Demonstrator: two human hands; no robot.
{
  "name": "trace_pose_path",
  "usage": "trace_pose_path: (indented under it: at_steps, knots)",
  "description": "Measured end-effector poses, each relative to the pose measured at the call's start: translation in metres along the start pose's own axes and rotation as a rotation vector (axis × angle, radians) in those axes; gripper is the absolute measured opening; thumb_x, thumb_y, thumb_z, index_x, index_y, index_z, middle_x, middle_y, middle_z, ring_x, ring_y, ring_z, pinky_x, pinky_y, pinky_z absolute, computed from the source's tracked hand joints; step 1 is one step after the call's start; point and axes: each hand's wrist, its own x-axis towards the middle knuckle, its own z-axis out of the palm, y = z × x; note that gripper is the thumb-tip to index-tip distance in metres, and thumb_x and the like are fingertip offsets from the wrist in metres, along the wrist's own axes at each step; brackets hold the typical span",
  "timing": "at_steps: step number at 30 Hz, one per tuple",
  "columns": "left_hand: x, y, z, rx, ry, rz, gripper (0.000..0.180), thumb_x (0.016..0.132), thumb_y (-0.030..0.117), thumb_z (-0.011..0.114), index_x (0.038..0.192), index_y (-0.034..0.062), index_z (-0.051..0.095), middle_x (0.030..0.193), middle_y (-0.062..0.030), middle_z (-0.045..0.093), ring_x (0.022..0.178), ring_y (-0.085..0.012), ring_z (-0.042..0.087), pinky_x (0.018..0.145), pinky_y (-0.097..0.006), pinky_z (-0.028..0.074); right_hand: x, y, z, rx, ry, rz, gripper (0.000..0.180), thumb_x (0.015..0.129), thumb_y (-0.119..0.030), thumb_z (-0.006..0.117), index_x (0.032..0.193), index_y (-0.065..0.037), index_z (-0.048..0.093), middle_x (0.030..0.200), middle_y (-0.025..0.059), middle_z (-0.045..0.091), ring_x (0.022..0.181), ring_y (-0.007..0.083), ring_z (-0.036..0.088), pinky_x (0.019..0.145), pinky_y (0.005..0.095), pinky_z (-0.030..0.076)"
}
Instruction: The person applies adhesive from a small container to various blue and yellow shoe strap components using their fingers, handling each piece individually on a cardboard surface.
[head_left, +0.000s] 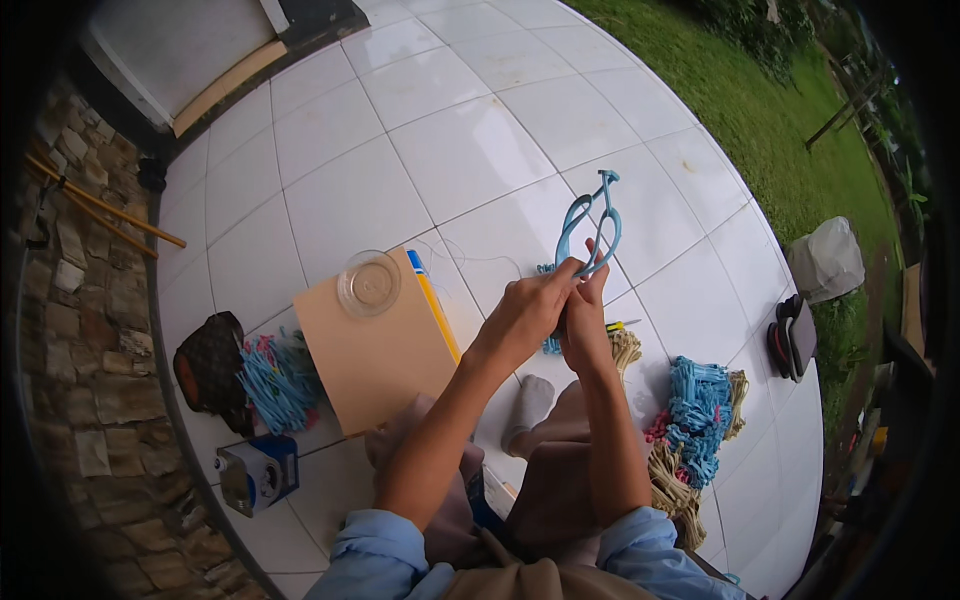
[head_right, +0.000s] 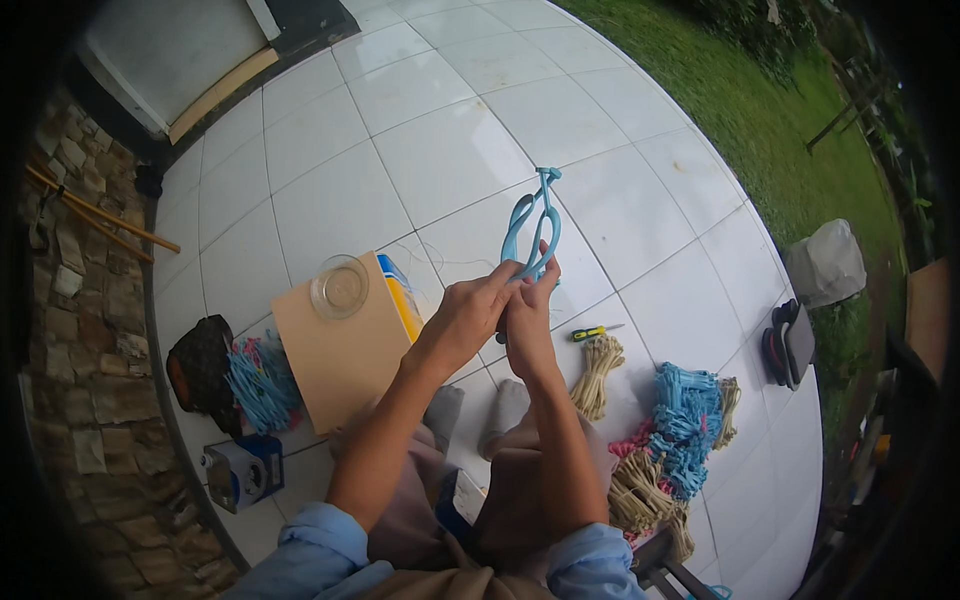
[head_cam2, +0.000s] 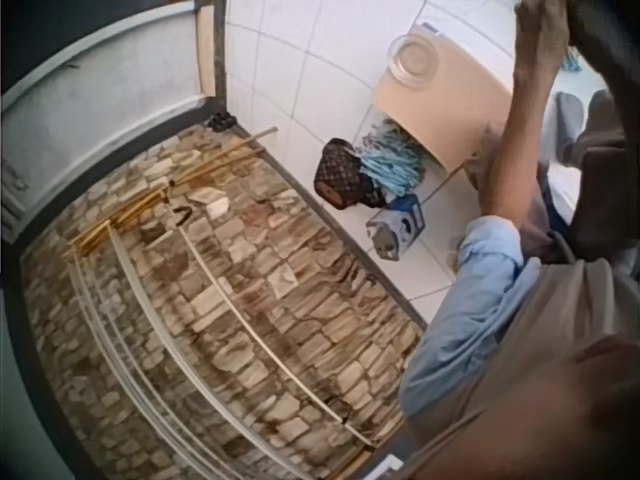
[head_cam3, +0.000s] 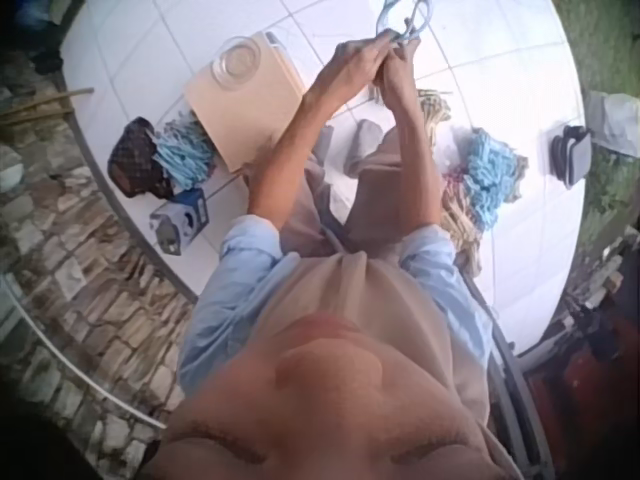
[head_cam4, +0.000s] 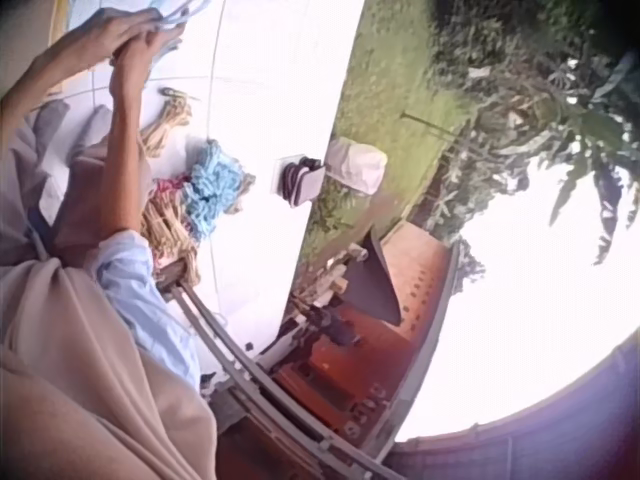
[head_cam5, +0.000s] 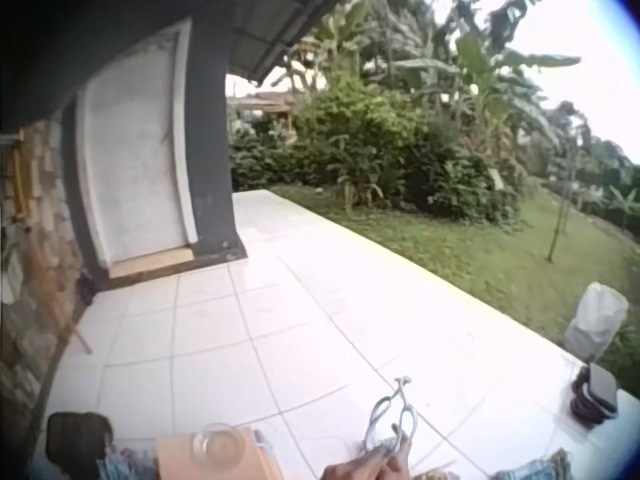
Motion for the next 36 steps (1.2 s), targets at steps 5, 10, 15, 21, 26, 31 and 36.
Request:
trace_pose_path:
  at_steps: [5,10,15,21,26,31,36]
  knots:
    - [0.001,-0.001,0.021,-0.120,0.087,-0.015,0.020,0.092,0.011,0.043,0.111,0.0032,0.046,0.069,-0.0149,0.059,0.064,-0.0283,0.062,0.052,-0.037,0.044,0.000,-0.005,-0.005,-0.066,0.088,-0.165,0.063,0.089,-0.003,0.037,0.139,-0.015,0.001,0.090,0.0078,0.048,0.065,0.0078,0.045,0.045,0.0204,0.036]
    - [0.007,-0.012,0.021,-1.116,0.110,-0.225,0.033,0.095,0.023,0.037,0.123,0.0039,0.040,0.071,0.0009,0.037,0.066,-0.0080,0.036,0.066,-0.025,0.035,-0.005,-0.023,-0.020,0.236,0.042,-0.202,0.065,0.093,-0.012,0.045,0.139,-0.011,0.000,0.078,0.0058,0.049,0.071,0.0141,0.046,0.073,0.0298,0.039]
    - [0.011,-0.013,0.021,-1.102,-0.037,-0.184,0.025,0.096,0.021,0.042,0.119,0.0107,0.043,0.075,0.0007,0.041,0.068,-0.0073,0.043,0.065,-0.024,0.039,-0.016,-0.034,-0.026,0.287,-0.068,-0.054,0.060,0.093,-0.013,0.045,0.139,-0.010,0.006,0.076,0.0055,0.048,0.070,0.0141,0.046,0.072,0.0295,0.038]
    - [0.018,-0.017,0.021,-0.440,0.131,-0.140,0.018,0.095,0.014,0.042,0.112,0.0104,0.049,0.064,0.0016,0.043,0.050,-0.0055,0.038,0.047,-0.021,0.032,-0.019,-0.017,-0.022,0.150,-0.174,-0.041,0.047,0.095,-0.015,0.041,0.134,-0.009,0.015,0.072,0.0030,0.046,0.062,0.0082,0.041,0.062,0.0245,0.037]
    - [0.022,-0.020,0.030,-0.110,0.224,0.124,0.023,0.088,-0.001,0.043,0.106,0.0073,0.054,0.076,-0.0116,0.057,0.063,-0.0218,0.058,0.057,-0.030,0.045,-0.009,-0.005,-0.017,0.067,0.005,-0.047,0.043,0.096,-0.011,0.039,0.132,-0.011,0.016,0.075,0.0035,0.048,0.063,0.0103,0.051,0.058,0.0271,0.047]
    - [0.020,-0.020,0.032,-0.026,0.108,0.143,0.021,0.085,0.000,0.047,0.103,0.0079,0.052,0.079,-0.0130,0.057,0.069,-0.0322,0.059,0.059,-0.039,0.047,0.005,0.013,-0.032,0.083,0.036,-0.089,0.058,0.095,-0.011,0.040,0.140,-0.017,0.003,0.091,0.0094,0.053,0.068,0.0134,0.059,0.059,0.0305,0.053]
    - [0.019,-0.027,0.034,-0.073,0.100,0.144,0.019,0.085,0.001,0.047,0.103,0.0078,0.051,0.077,-0.0123,0.056,0.067,-0.0320,0.058,0.057,-0.037,0.047,0.007,0.011,-0.033,-0.063,0.039,-0.029,0.059,0.095,-0.012,0.040,0.141,-0.017,0.004,0.086,0.0067,0.053,0.067,0.0124,0.058,0.058,0.0293,0.052]
